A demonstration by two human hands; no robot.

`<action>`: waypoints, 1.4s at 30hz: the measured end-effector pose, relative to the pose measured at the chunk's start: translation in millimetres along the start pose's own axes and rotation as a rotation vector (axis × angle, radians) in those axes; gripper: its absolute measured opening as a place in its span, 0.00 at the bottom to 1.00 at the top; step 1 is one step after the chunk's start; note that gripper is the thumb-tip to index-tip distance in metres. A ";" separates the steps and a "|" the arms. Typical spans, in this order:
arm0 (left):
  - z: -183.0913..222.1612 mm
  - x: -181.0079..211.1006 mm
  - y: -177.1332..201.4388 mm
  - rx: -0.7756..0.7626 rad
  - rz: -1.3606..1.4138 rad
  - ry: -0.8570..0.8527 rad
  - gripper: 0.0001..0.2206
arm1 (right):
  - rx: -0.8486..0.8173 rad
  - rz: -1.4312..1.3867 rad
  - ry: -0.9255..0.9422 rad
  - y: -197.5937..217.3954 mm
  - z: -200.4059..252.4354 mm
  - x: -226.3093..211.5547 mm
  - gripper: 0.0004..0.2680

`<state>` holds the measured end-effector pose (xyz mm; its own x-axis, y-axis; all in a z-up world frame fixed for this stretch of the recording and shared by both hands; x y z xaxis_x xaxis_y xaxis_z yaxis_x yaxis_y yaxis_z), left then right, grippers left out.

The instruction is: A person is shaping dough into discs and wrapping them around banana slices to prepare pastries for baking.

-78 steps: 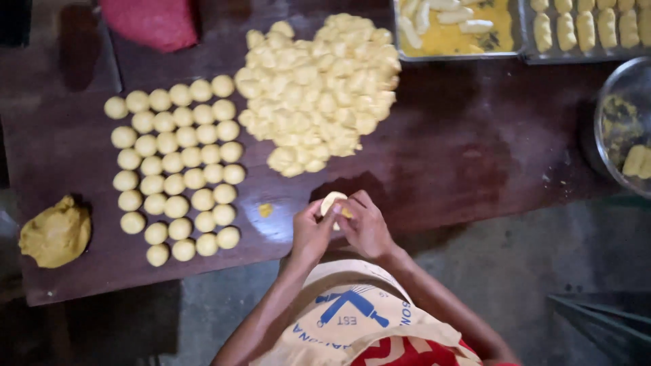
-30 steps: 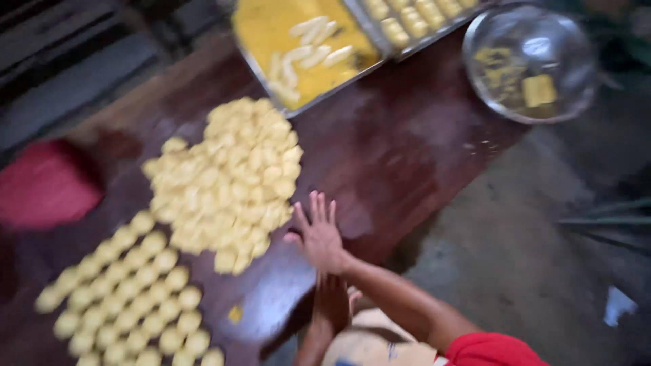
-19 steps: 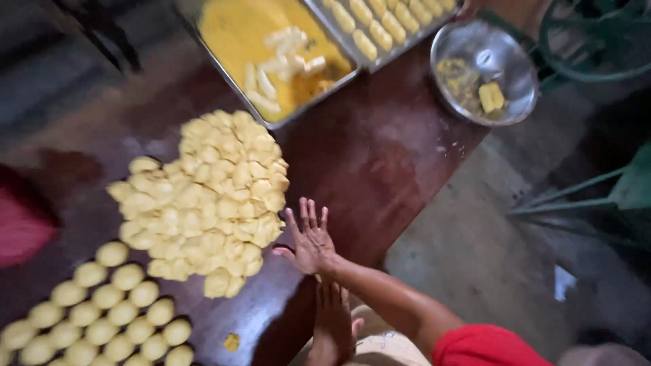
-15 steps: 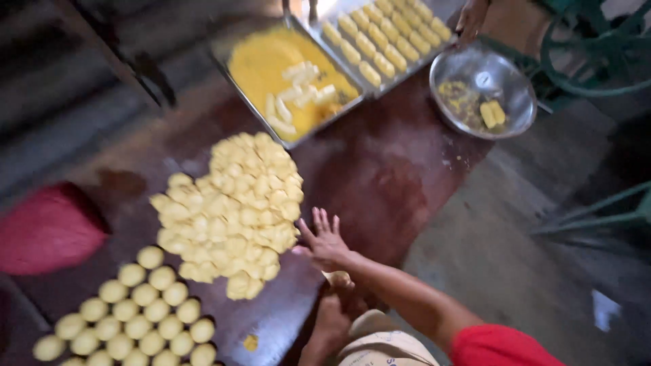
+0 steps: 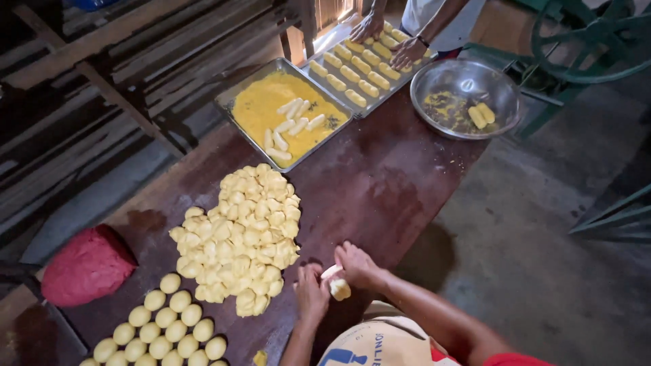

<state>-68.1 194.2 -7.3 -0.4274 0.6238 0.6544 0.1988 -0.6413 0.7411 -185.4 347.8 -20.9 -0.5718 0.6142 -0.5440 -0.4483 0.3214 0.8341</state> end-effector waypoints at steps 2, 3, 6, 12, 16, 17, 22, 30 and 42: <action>-2.6 -6.4 3.0 -0.064 -0.055 -0.007 0.11 | -0.060 -0.004 0.041 10.8 3.7 1.7 0.15; -3.2 -10.0 4.3 -0.127 -0.103 -0.014 0.13 | -0.121 0.000 0.083 15.5 5.5 1.4 0.14; 15.3 -2.7 7.6 -0.108 0.199 0.031 0.03 | -0.124 0.061 0.150 35.1 26.4 -16.8 0.13; -10.5 -31.0 -25.8 -0.056 -0.028 -0.032 0.21 | -0.178 0.371 0.225 30.6 -3.5 -14.8 0.21; 14.5 -15.1 9.4 -0.200 0.254 -0.058 0.12 | -0.313 0.184 0.212 7.0 19.0 8.3 0.13; 15.1 -14.2 0.3 -0.160 0.120 -0.021 0.13 | -0.243 0.217 0.190 -5.3 18.7 17.9 0.16; 16.0 -6.5 -2.2 -0.116 -0.045 0.033 0.19 | -0.222 0.255 0.173 10.8 22.4 5.4 0.20; 16.1 -9.7 -17.7 -0.193 -0.026 -0.022 0.27 | -0.303 0.218 0.143 11.5 37.9 5.6 0.24; 25.9 -5.2 8.5 -0.266 -0.058 -0.132 0.22 | -0.152 0.155 0.352 18.2 52.7 -5.1 0.23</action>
<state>-41.3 197.1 -0.5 -0.3096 0.7042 0.6389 -0.0676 -0.6866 0.7239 -154.4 388.4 1.9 -0.8289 0.3545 -0.4327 -0.4194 0.1180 0.9001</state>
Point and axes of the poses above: each hand's wrist, its own z-axis away from the middle knuckle, its own y-axis out of the back of the hand, x = y × z, the point moved 2 cm from there along -z, towards the middle knuckle, and after that the axes turned 7 degrees about y, right-handed, at the moved point
